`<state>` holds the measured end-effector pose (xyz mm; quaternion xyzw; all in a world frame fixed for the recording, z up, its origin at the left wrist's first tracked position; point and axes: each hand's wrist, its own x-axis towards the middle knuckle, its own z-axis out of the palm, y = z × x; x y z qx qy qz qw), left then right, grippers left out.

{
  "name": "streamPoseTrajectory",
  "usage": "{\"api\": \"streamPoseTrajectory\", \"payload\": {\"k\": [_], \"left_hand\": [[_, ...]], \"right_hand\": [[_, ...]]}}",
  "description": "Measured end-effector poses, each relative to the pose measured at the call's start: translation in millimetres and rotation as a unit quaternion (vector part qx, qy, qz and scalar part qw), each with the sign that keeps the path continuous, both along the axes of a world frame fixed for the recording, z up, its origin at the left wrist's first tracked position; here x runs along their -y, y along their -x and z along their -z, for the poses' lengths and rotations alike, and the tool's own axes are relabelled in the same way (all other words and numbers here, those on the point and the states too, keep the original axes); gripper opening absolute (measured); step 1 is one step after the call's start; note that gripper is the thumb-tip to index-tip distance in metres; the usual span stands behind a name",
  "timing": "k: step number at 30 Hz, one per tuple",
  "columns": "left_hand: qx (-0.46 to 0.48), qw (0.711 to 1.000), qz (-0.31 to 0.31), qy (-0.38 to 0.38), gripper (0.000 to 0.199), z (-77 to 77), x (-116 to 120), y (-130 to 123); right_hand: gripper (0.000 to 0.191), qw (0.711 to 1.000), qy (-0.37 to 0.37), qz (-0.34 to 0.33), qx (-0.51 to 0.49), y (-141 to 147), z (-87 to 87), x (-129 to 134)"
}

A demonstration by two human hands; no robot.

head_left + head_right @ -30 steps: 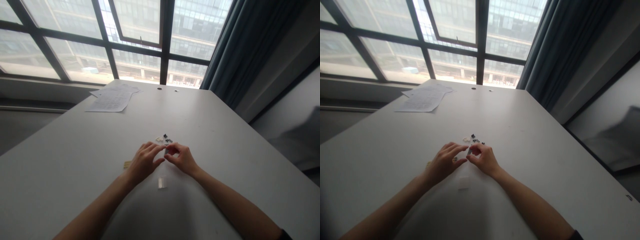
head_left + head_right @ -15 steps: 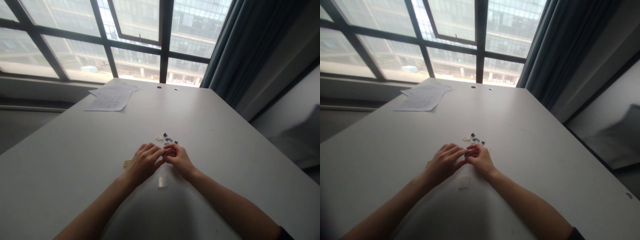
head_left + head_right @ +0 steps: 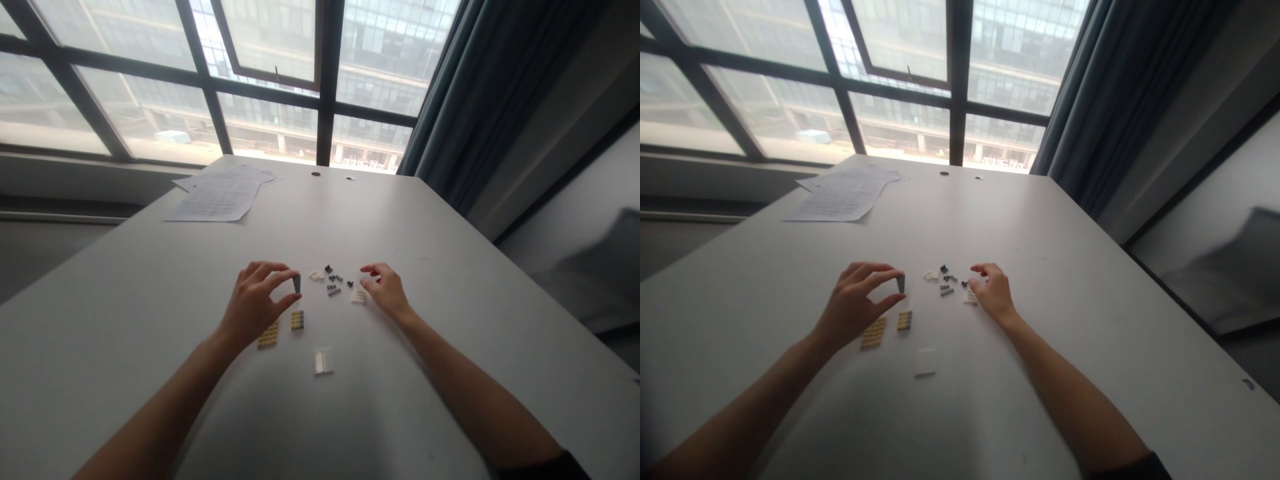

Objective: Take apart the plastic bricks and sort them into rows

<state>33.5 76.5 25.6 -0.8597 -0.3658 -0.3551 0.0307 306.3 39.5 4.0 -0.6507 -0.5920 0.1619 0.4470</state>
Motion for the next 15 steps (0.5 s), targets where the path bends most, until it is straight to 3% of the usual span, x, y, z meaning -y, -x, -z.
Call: {"api": "streamPoseTrajectory", "payload": {"k": [4,9,12,15], "left_hand": [[0.001,1.0,0.004,-0.002,0.027,0.8,-2.1,2.0],[0.007,1.0,0.004,-0.009,0.028,0.1,-2.9,2.8],[0.005,1.0,0.005,-0.008,0.028,0.4,-2.5,2.1],[-0.005,1.0,0.013,-0.001,0.028,1.5,-0.6,-0.5]], "right_hand": [[0.024,0.991,0.066,-0.052,0.103,-24.4,-1.1,-6.4],[0.029,0.969,0.128,-0.136,0.164,-29.2,-9.1,-2.1],[0.032,0.958,0.13,-0.146,0.211,-22.6,-8.3,0.4],[0.022,0.954,0.105,-0.144,0.241,-16.5,-3.0,0.9]]}}
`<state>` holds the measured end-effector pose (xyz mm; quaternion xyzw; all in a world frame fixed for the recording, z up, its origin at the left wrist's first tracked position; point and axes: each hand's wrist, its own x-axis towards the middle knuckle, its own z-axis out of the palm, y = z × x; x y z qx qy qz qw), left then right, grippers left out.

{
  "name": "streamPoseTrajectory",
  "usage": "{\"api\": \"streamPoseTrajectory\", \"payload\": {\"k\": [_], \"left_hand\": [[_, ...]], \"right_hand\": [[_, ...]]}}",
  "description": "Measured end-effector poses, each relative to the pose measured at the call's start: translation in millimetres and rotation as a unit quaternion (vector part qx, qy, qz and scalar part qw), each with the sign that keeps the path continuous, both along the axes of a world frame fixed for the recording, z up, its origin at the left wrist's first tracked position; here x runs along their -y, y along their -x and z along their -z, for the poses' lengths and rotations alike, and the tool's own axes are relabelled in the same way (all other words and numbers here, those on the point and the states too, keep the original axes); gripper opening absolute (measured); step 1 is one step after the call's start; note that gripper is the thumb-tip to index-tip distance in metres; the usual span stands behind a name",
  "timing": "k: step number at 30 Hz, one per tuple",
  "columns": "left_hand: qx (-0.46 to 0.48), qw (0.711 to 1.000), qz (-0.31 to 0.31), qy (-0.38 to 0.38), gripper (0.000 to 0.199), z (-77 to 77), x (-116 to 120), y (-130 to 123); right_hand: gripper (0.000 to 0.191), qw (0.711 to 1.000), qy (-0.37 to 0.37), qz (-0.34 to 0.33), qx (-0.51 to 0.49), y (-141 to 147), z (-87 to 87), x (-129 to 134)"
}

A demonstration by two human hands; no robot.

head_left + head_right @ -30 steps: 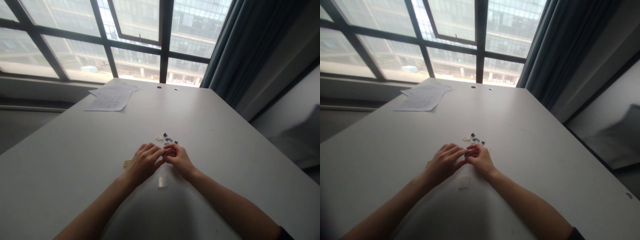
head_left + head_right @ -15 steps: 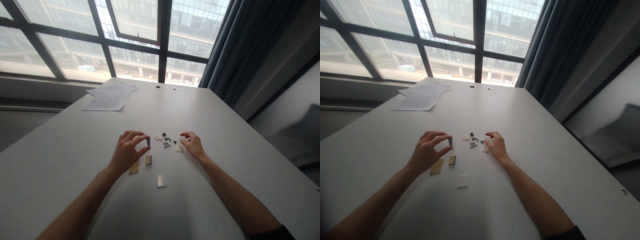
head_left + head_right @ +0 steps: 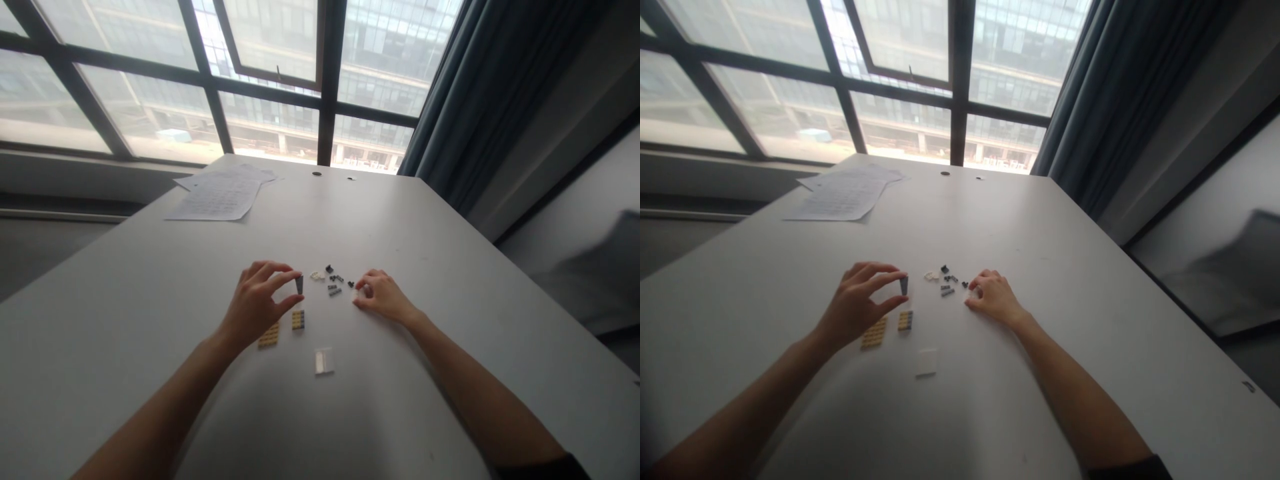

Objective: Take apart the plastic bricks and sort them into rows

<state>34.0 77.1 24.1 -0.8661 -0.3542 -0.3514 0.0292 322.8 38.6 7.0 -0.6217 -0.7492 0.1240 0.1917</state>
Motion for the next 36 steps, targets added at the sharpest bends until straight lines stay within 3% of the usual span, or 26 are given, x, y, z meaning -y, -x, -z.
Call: {"api": "streamPoseTrajectory", "payload": {"k": [3,5,8,11,18,26,32,36], "left_hand": [[-0.014,1.0,0.009,0.004,0.029,1.1,2.0,-2.9],[-0.022,1.0,0.015,0.002,0.03,1.6,2.7,-4.0],[-0.032,0.999,0.02,-0.006,0.03,2.2,2.5,-4.2],[-0.035,0.999,0.019,-0.011,0.031,2.3,1.9,-3.6],[-0.04,0.999,0.013,-0.01,0.029,-0.3,3.6,-4.1],[-0.1,0.993,0.021,0.053,0.03,10.7,16.0,-19.0],[-0.151,0.984,0.016,0.098,0.029,21.5,23.4,-26.5],[-0.163,0.981,0.025,0.104,0.043,24.0,22.7,-24.5]], "right_hand": [[0.017,0.998,-0.055,-0.017,0.007,4.7,3.0,2.1],[0.018,0.987,-0.159,-0.028,0.02,9.6,0.9,6.2],[0.017,0.936,-0.344,-0.061,0.043,19.8,-6.4,14.1],[0.016,0.909,-0.409,-0.064,0.04,27.1,-10.7,18.2],[0.019,0.92,-0.391,-0.033,0.018,25.5,-6.3,16.7],[0.026,0.955,-0.258,-0.138,0.041,34.7,2.2,18.9],[0.029,0.969,-0.176,-0.167,0.051,42.1,12.2,19.7],[0.034,0.971,-0.162,-0.168,0.052,43.5,15.0,19.5]]}}
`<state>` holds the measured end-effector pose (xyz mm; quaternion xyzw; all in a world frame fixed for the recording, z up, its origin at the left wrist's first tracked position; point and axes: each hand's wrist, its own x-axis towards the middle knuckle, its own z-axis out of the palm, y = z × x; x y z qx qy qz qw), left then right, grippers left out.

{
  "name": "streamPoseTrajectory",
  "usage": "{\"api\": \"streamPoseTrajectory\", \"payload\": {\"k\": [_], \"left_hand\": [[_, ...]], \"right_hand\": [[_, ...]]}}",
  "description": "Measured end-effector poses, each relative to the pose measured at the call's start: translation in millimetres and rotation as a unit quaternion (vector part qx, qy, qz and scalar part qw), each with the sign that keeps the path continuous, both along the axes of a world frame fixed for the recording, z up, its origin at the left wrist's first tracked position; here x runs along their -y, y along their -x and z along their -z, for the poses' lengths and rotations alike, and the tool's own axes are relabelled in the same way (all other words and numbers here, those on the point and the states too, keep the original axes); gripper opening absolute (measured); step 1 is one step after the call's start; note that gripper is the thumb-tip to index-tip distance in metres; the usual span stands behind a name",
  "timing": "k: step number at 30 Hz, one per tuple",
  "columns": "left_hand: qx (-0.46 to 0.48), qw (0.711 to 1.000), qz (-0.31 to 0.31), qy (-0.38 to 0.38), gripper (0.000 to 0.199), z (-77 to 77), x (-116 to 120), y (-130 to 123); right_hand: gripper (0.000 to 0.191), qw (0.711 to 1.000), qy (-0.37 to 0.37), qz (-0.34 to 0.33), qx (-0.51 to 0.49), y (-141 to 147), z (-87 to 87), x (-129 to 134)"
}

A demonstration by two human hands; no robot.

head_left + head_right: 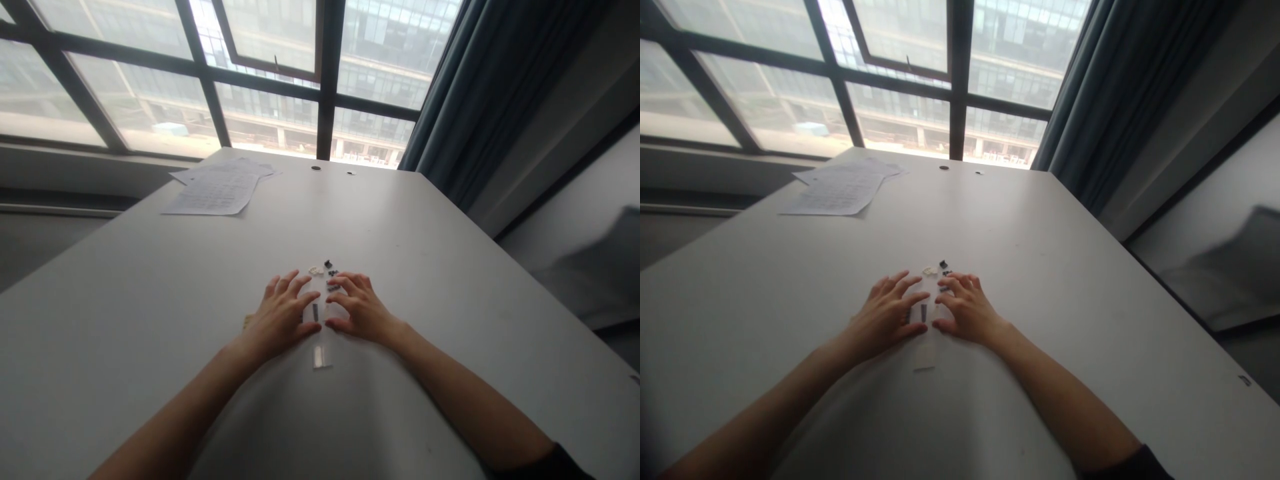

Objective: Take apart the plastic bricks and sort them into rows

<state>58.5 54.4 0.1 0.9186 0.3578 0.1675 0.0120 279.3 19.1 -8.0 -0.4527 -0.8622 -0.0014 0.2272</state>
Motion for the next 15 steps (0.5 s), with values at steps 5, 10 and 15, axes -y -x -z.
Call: {"api": "streamPoseTrajectory", "payload": {"k": [5,10,15], "left_hand": [[0.022,0.999,0.024,-0.007,0.032,-5.5,-0.4,1.8],[0.026,0.999,0.029,-0.021,0.022,-13.2,4.3,-2.1],[0.013,0.999,0.035,-0.027,0.028,-10.3,6.3,-5.3]], "right_hand": [[0.032,1.0,0.011,0.007,-0.005,-2.0,-0.5,0.3],[0.028,1.0,0.02,0.004,-0.001,-0.6,0.4,1.3],[0.028,1.0,0.014,0.001,-0.003,1.0,1.7,1.1]]}}
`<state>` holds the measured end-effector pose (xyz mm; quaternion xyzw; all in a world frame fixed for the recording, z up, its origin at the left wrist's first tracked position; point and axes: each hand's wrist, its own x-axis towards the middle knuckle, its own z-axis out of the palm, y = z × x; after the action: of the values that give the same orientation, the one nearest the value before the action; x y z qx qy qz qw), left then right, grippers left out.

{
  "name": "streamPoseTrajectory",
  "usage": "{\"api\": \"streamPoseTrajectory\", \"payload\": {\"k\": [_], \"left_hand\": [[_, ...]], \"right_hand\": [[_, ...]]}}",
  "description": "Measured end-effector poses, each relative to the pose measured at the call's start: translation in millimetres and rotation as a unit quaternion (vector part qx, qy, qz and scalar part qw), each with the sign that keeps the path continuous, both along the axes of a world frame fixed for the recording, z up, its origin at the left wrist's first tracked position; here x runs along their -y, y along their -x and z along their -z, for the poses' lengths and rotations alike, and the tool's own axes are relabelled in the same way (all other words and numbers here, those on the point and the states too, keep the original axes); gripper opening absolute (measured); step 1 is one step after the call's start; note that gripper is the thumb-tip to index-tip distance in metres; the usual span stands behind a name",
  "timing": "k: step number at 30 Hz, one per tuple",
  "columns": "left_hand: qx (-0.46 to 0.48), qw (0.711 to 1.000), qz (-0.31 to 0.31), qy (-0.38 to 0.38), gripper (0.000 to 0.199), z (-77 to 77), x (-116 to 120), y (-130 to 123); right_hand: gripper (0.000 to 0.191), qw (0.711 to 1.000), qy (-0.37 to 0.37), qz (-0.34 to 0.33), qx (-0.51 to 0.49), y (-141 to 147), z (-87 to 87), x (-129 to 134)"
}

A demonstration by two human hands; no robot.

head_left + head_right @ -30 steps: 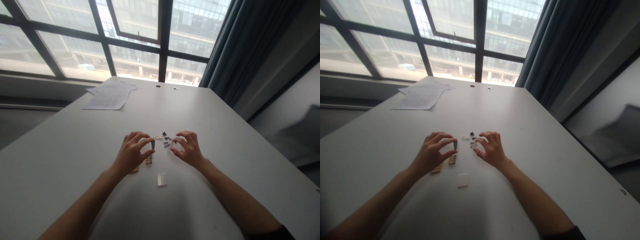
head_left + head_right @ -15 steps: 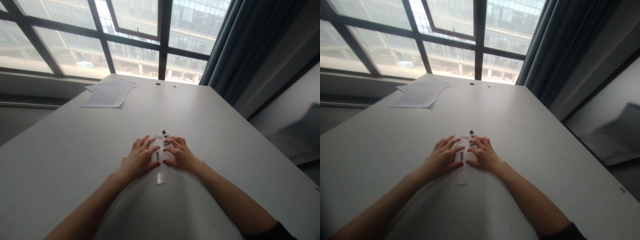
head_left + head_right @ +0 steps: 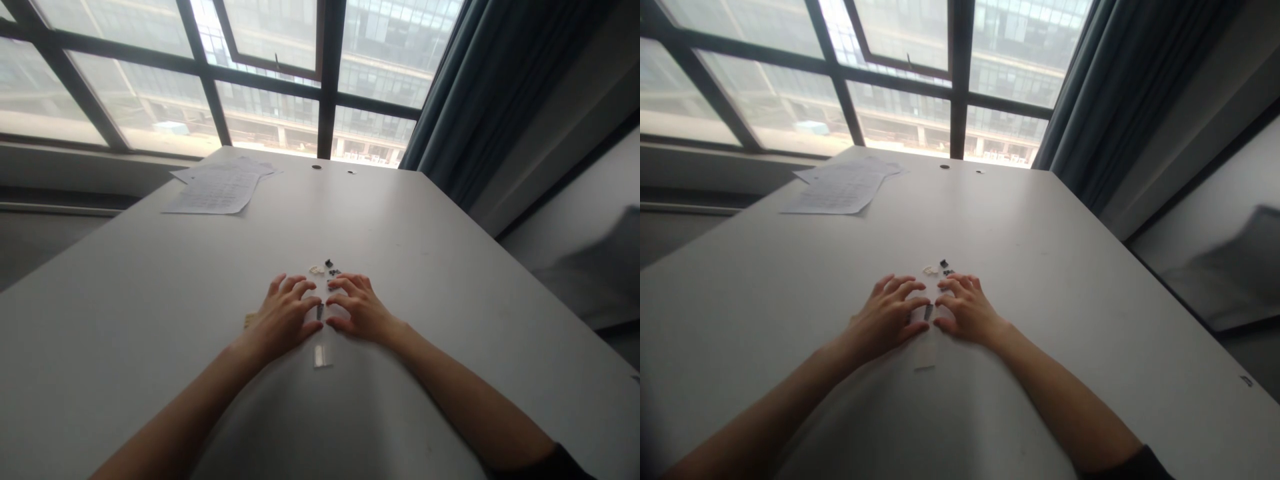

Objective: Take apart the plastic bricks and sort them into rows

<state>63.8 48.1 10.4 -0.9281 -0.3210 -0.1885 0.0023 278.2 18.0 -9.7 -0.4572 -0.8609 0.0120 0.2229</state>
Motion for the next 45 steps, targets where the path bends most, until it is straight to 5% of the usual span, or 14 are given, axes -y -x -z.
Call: {"api": "streamPoseTrajectory", "payload": {"k": [7,11,14,20,24,32,38,45], "left_hand": [[-0.004,1.0,0.004,-0.006,0.022,7.7,-3.4,-0.5],[0.051,0.998,0.022,-0.039,0.026,2.0,-2.8,-1.2],[0.1,0.992,0.026,-0.071,0.03,-5.6,0.2,-2.4],[0.143,0.983,0.037,-0.108,0.029,-12.8,4.3,-3.4],[0.144,0.979,0.05,-0.137,0.03,-13.9,6.8,-4.0],[0.146,0.978,0.016,-0.149,0.02,-16.2,8.7,-4.9],[0.061,0.996,-0.031,-0.052,0.02,-3.6,-1.1,-0.8],[0.017,0.999,-0.028,0.009,0.023,6.4,-3.9,-0.9]], "right_hand": [[0.028,0.999,0.02,0.001,-0.028,0.7,0.1,0.0],[0.019,0.981,0.071,0.041,-0.176,4.3,-10.8,0.7],[0.017,0.929,0.169,0.017,-0.328,7.2,-20.8,0.0],[0.025,0.773,0.371,-0.024,-0.514,13.9,-25.0,1.8],[0.027,0.738,0.38,0.027,-0.557,20.9,-22.3,5.0],[0.027,0.812,0.282,0.106,-0.499,29.4,-20.6,5.6],[0.025,0.964,0.099,0.126,-0.214,11.6,-22.8,3.8],[0.024,0.992,0.089,0.07,-0.051,9.5,-5.7,3.0]]}}
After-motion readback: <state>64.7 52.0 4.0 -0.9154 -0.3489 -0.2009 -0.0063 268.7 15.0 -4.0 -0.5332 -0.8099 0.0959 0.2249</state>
